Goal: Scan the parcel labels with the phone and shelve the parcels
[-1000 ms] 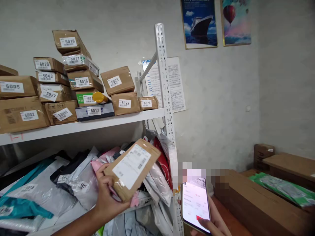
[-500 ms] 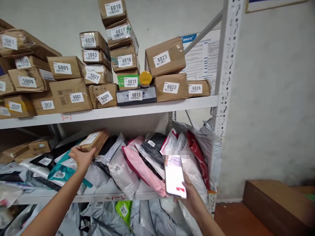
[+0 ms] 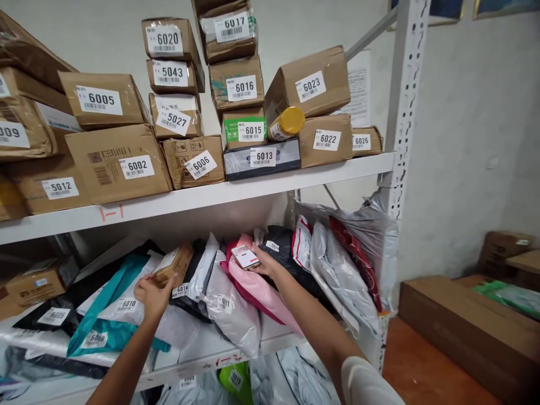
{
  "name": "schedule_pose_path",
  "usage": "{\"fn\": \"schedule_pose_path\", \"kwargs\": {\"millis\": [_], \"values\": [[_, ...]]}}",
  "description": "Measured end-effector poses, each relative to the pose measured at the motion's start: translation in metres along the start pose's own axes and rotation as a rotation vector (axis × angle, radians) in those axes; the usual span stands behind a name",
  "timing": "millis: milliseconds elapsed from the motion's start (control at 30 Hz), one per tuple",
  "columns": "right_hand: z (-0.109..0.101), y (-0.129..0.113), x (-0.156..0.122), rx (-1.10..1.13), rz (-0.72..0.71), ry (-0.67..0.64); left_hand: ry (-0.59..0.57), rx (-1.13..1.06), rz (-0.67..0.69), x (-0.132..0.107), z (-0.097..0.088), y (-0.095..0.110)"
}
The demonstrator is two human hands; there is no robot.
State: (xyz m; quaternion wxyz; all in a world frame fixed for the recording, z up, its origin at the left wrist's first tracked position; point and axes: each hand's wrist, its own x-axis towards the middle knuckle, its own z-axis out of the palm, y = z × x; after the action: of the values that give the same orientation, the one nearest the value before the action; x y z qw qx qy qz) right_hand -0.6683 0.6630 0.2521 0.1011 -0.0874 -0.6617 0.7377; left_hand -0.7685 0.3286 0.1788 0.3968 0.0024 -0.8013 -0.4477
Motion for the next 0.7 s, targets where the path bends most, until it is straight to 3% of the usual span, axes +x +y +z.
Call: {"fn": "schedule_pose_path", "kwargs": {"millis": [100,200,300,367,467,600,633,700], "values": [[0.011,-0.003,0.004,-0.186,0.021,0.058,0.121,0.0,0.224,-0.01,-0.019,0.006],[0.009,-0.009,-0.007,-0.362,-0.029,0.14,0.074,-0.035,0.414,-0.025,-0.03,0.034],[-0.01,-0.025,-0.041,-0.495,-0.211,0.251,0.032,-0.123,0.58,-0.041,-0.036,0.076],[-0.033,-0.047,-0.076,-0.55,-0.404,0.351,0.064,-0.195,0.765,-0.046,-0.042,0.106],[-0.083,-0.104,-0.13,-0.551,-0.747,0.59,0.149,-0.278,1.057,-0.038,-0.06,0.153],[-0.154,-0.218,-0.166,-0.486,-1.08,0.937,0.312,-0.365,1.365,-0.009,-0.099,0.24],[-0.168,-0.246,-0.165,-0.545,-1.131,1.01,0.34,-0.343,1.464,-0.003,-0.11,0.267],[-0.187,-0.289,-0.158,-0.732,-0.966,1.03,0.353,-0.228,1.58,0.006,-0.129,0.325]]}}
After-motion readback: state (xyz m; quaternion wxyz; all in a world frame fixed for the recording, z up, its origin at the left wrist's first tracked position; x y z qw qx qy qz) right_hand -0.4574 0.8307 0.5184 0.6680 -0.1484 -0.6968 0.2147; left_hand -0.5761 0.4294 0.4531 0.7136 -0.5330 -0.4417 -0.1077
